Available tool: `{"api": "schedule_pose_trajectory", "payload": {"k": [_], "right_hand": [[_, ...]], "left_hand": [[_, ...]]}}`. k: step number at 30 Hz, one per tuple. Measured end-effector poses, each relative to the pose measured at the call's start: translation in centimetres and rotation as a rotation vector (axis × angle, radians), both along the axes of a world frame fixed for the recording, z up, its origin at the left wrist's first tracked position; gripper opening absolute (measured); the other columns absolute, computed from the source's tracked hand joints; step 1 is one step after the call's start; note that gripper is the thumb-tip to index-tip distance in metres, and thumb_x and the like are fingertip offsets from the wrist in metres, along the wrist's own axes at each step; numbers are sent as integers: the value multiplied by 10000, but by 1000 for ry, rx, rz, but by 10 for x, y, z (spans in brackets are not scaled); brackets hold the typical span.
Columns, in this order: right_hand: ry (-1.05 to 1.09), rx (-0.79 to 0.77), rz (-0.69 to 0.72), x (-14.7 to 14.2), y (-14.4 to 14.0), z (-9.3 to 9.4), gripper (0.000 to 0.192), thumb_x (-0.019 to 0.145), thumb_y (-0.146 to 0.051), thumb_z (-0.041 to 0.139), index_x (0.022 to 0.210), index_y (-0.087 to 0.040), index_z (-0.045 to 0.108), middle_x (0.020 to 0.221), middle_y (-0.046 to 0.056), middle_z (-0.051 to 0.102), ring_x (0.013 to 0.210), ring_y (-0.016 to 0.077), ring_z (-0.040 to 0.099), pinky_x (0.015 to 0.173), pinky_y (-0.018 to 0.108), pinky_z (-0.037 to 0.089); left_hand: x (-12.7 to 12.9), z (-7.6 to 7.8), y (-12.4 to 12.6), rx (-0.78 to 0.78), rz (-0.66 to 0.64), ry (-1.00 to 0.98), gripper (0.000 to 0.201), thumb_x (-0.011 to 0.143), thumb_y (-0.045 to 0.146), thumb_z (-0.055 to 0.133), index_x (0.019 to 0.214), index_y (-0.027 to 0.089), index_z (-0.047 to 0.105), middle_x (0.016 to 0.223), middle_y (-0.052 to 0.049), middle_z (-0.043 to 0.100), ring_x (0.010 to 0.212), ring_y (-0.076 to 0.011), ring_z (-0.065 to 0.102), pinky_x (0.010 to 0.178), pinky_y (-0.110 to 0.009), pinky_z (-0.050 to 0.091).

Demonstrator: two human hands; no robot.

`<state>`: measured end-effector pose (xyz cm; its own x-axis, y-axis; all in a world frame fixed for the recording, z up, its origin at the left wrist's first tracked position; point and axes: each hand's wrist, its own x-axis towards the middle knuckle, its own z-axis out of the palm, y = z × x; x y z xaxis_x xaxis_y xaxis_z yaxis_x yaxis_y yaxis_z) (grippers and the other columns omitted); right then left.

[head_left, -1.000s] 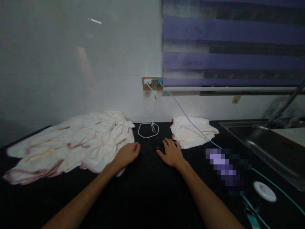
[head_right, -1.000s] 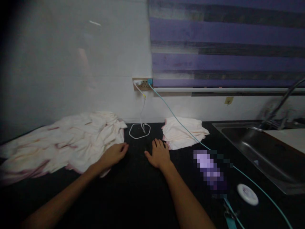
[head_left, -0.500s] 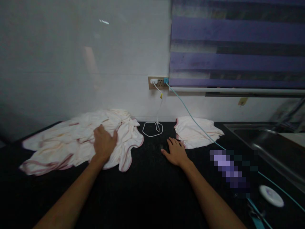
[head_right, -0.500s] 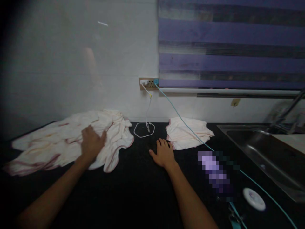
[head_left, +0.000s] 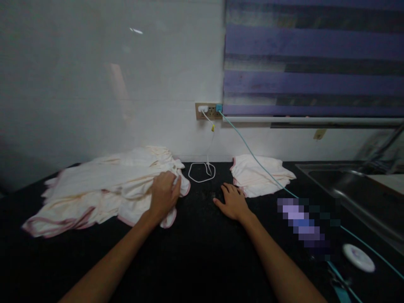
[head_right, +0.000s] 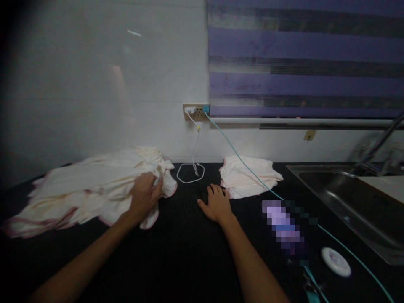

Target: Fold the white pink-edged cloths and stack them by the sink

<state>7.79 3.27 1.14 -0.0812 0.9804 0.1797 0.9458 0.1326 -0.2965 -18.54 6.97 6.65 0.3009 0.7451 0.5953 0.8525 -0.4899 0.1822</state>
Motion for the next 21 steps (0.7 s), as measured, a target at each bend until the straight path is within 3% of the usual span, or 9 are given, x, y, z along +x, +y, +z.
{"api": "schedule_pose_trajectory", "payload": {"k": [3, 6, 8, 12, 17, 21], "right_hand": [[4, 0, -2, 0, -1, 1, 746, 985, -622, 449, 1540, -125, 445, 1631, 162, 393, 1509, 308, 314, 1226, 503, 200], [3, -8, -4, 0, -2, 2, 746, 986, -630, 440, 1537, -128, 448, 1635, 161, 386, 1507, 305, 318, 1224, 513, 206], [2, -17, -4, 0, -2, 3, 750, 985, -634, 437, 1542, -132, 441, 1639, 159, 380, 1508, 306, 316, 1223, 523, 208], [1, -26, 3, 0, -2, 5, 755, 983, -636, 438, 1549, -138, 432, 1640, 159, 378, 1514, 313, 303, 1224, 522, 203], [11, -8, 4, 1, -3, 5, 750, 984, -632, 445, 1542, -130, 444, 1631, 164, 393, 1503, 320, 320, 1228, 519, 194], [20, -13, 9, 1, -3, 5, 748, 983, -624, 460, 1541, -126, 440, 1627, 171, 393, 1502, 325, 320, 1225, 528, 206]], "left_hand": [[34, -7, -26, 102, -206, 147, 384, 1029, 406, 456, 756, 216, 647, 849, -99, 619, 883, -252, 567, 827, -452, 465], [53, -7, -42, 152, -374, 208, 312, 992, 405, 512, 798, 221, 671, 911, -102, 635, 914, -259, 569, 820, -443, 456], [51, -8, -38, 148, -296, 131, 263, 993, 388, 502, 982, 209, 695, 1051, -124, 657, 1027, -283, 584, 891, -460, 469], [26, -24, -2, 56, -10, 72, 436, 994, 442, 459, 1294, 160, 602, 1278, -184, 632, 1267, -357, 517, 1065, -522, 415], [9, -51, 21, -96, 60, 253, 490, 997, 477, 377, 1280, 136, 587, 1368, -229, 605, 1325, -395, 477, 1069, -553, 391], [14, -51, 18, -98, 89, 326, 517, 1008, 494, 359, 1249, 109, 605, 1181, -223, 665, 1130, -377, 583, 975, -526, 440]]}}
